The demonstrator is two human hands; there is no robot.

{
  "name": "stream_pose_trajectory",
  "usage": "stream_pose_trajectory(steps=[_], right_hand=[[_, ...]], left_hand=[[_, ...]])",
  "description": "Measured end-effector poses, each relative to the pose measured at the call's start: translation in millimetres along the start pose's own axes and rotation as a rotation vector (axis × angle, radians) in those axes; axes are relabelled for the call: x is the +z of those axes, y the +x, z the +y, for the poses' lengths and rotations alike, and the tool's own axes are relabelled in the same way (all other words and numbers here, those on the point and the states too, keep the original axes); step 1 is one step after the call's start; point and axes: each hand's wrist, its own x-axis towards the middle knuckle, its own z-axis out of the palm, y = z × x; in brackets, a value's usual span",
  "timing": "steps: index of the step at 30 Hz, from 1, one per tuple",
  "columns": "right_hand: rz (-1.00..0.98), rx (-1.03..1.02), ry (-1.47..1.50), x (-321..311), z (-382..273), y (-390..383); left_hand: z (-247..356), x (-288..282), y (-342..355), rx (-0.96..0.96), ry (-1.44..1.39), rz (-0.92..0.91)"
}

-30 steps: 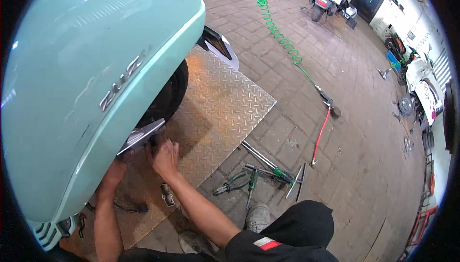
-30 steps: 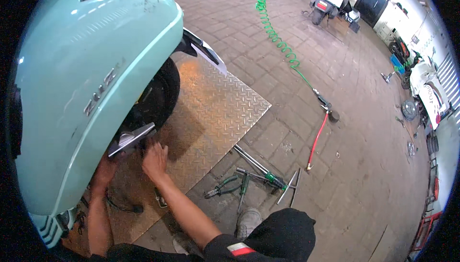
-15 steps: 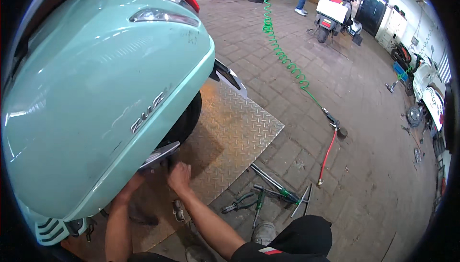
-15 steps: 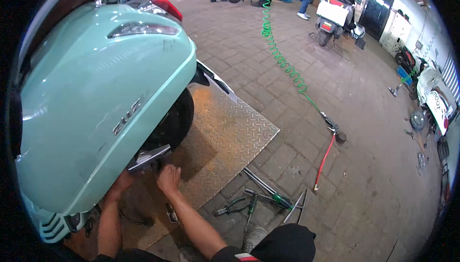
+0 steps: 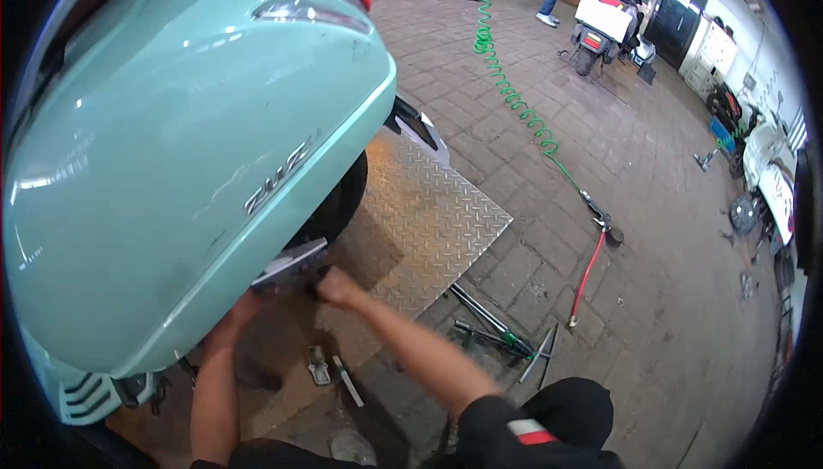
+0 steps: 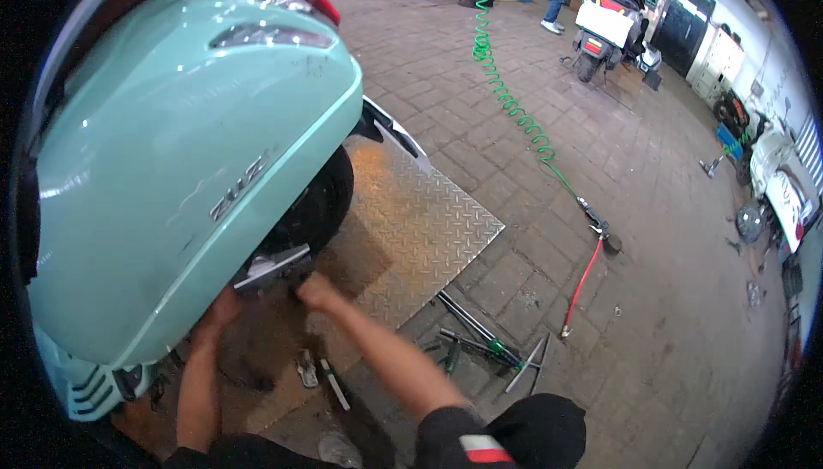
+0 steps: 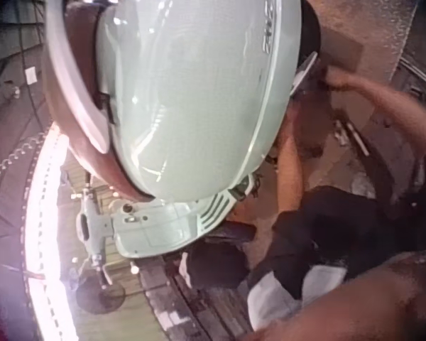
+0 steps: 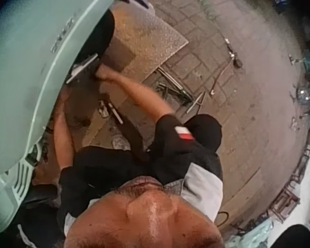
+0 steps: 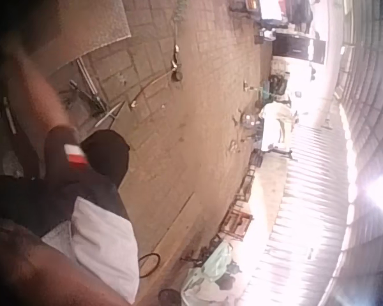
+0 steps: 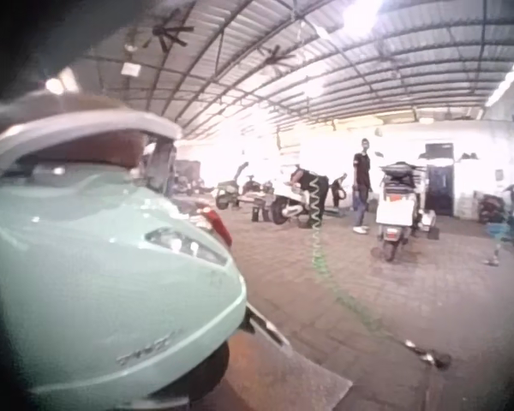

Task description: The person marks a component on the rear wheel assembly of a scooter with a marker, then uses a screwdriver and a socket wrench to work on the fasteners.

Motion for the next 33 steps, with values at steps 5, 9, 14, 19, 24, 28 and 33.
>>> stream_pose_trajectory(steps=[5,9,14,19,24,28,33], right_hand=[[-0.389,0.157,-1.092,-218,95,-70],[-0.215,0.456,-1.124,-324,107,-181],[-0.007,0.627,-0.667,-255,238,-287],[0.182,0.687,-0.504,-211,271,-318],[-0.033,0.595,-0.371,-227,270,-294],[-0.125,0.598,-0.291,-226,286,-280],[0.027,0.535,-0.520,-226,250,-301]], left_hand=[[16,5,9,-0.095,-0.256,-0.195],[21,-4,18,0.035,-0.111,-0.184],[22,-19,24,0.094,0.070,-0.234],[36,-19,31,0.117,0.192,-0.299],[35,-24,30,0.091,0.268,-0.342],[19,-10,38,0.041,0.277,-0.375],[39,-15,35,0.054,0.281,-0.292]])
